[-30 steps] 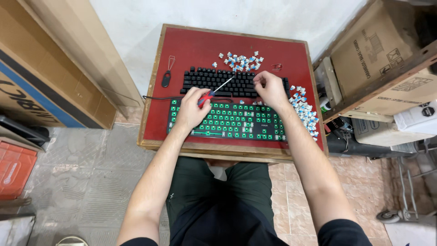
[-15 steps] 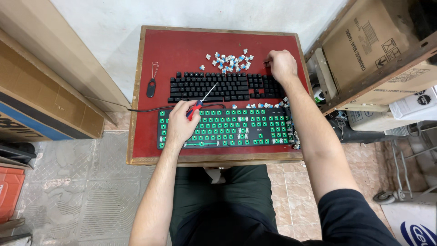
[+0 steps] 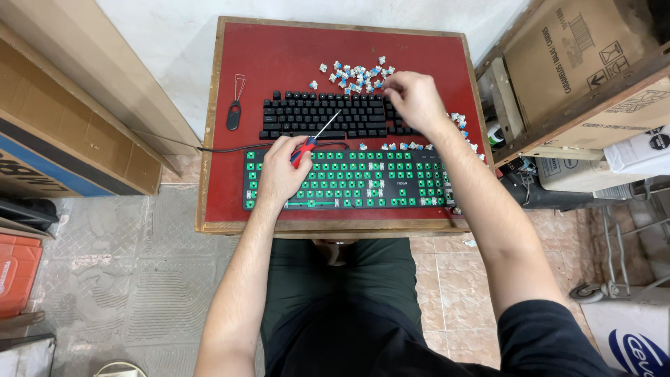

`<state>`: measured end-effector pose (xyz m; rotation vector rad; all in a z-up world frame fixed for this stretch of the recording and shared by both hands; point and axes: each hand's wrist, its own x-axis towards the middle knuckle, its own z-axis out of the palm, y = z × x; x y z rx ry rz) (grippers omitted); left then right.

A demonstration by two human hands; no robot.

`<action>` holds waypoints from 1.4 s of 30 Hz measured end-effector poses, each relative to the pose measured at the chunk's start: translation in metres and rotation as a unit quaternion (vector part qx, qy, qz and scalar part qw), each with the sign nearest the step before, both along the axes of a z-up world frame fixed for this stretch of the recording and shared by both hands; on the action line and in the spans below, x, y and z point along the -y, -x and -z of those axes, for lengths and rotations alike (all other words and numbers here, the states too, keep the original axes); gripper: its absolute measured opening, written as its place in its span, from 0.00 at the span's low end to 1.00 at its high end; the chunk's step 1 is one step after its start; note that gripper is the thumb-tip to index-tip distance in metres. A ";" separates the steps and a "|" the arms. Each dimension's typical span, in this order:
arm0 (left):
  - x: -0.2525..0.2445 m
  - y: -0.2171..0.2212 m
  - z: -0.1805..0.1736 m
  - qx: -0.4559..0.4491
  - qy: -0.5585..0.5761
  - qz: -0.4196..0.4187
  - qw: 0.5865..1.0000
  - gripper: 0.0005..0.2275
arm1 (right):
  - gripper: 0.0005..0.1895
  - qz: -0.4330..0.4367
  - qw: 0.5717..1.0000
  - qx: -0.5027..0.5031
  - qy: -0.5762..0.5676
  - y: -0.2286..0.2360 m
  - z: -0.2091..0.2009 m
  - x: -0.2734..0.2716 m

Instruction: The person uses a screwdriver to remove switches from a mechanical keyboard. They then lift the keyboard case and place it aside, leaving the green PCB exposed on the table.

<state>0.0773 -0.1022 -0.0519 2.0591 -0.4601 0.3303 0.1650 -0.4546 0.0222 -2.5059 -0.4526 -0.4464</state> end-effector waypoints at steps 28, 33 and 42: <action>-0.010 -0.002 -0.057 0.078 0.256 0.072 0.961 0.21 | 0.11 -0.208 0.966 -0.091 -0.122 0.081 0.042 -0.141; -0.011 0.001 -0.049 0.099 0.166 0.062 0.979 0.19 | 0.04 -0.216 0.919 -0.170 -0.284 0.093 0.067 -0.160; -0.011 0.005 -0.049 0.103 0.139 0.083 0.981 0.19 | 0.02 -0.219 0.938 -0.126 -0.240 0.088 0.082 -0.152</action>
